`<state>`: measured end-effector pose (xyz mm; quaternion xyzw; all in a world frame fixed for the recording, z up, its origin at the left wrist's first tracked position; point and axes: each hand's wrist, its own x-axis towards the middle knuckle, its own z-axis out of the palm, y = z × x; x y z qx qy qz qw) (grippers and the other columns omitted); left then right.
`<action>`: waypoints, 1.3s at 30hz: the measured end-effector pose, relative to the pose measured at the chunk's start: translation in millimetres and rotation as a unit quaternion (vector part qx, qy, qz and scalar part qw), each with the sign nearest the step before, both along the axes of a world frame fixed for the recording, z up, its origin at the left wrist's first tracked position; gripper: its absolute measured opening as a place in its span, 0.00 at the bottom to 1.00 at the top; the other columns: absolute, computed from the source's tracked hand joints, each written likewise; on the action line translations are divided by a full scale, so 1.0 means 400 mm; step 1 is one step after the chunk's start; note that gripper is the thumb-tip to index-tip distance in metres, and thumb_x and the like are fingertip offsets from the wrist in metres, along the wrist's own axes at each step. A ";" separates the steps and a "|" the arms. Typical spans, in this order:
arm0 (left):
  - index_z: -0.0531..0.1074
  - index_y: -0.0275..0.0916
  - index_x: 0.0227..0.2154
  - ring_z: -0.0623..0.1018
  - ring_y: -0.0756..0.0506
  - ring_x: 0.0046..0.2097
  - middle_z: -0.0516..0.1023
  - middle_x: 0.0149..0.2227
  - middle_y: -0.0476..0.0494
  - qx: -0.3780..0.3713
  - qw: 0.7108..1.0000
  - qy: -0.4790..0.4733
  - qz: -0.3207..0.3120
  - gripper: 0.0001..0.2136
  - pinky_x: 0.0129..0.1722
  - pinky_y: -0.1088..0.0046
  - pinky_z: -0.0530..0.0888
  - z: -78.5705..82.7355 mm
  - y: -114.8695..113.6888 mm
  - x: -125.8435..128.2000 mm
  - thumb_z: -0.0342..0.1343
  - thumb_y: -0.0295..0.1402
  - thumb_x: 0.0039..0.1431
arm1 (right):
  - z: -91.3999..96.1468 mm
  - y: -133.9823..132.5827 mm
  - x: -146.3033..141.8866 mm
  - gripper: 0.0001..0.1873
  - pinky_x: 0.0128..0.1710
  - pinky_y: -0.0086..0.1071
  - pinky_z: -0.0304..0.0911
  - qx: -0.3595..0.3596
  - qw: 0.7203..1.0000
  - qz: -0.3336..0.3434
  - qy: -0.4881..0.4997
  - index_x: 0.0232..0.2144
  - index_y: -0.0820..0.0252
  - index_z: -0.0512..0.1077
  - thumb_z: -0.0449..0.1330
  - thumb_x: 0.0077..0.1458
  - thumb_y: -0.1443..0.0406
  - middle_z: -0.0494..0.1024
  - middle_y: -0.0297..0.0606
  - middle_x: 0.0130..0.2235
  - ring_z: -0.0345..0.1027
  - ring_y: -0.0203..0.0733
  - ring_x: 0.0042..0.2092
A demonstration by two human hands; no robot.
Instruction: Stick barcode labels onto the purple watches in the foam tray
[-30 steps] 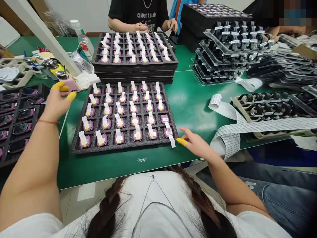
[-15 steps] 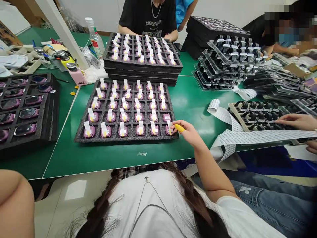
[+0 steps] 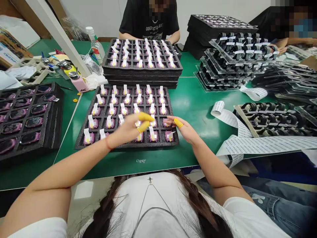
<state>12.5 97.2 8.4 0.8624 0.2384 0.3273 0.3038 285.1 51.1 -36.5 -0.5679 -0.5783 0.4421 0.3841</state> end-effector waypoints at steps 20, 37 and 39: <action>0.54 0.45 0.66 0.57 0.41 0.69 0.58 0.68 0.49 0.010 0.988 -0.075 0.138 0.29 0.68 0.58 0.54 0.029 0.139 -0.137 0.31 0.53 0.69 | -0.058 -0.153 0.068 0.21 0.62 0.48 0.58 0.300 0.864 0.217 -0.340 0.52 0.45 0.74 0.54 0.60 0.51 0.77 0.37 0.56 0.67 0.52 0.61; 0.45 0.37 0.69 0.40 0.40 0.73 0.42 0.71 0.33 0.093 0.960 0.258 0.059 0.39 0.70 0.51 0.41 -0.073 -0.101 -0.241 0.29 0.59 0.63 | -0.062 0.022 -0.034 0.35 0.67 0.59 0.42 0.168 0.826 0.133 -0.522 0.67 0.69 0.51 0.39 0.66 0.52 0.51 0.54 0.69 0.40 0.56 0.72; 0.47 0.38 0.69 0.40 0.39 0.73 0.41 0.72 0.33 0.079 0.960 0.224 0.149 0.40 0.70 0.51 0.42 -0.069 -0.102 -0.317 0.29 0.60 0.62 | -0.082 0.044 -0.044 0.36 0.68 0.59 0.42 0.150 0.819 0.154 -0.532 0.67 0.68 0.52 0.38 0.66 0.52 0.52 0.52 0.70 0.43 0.55 0.71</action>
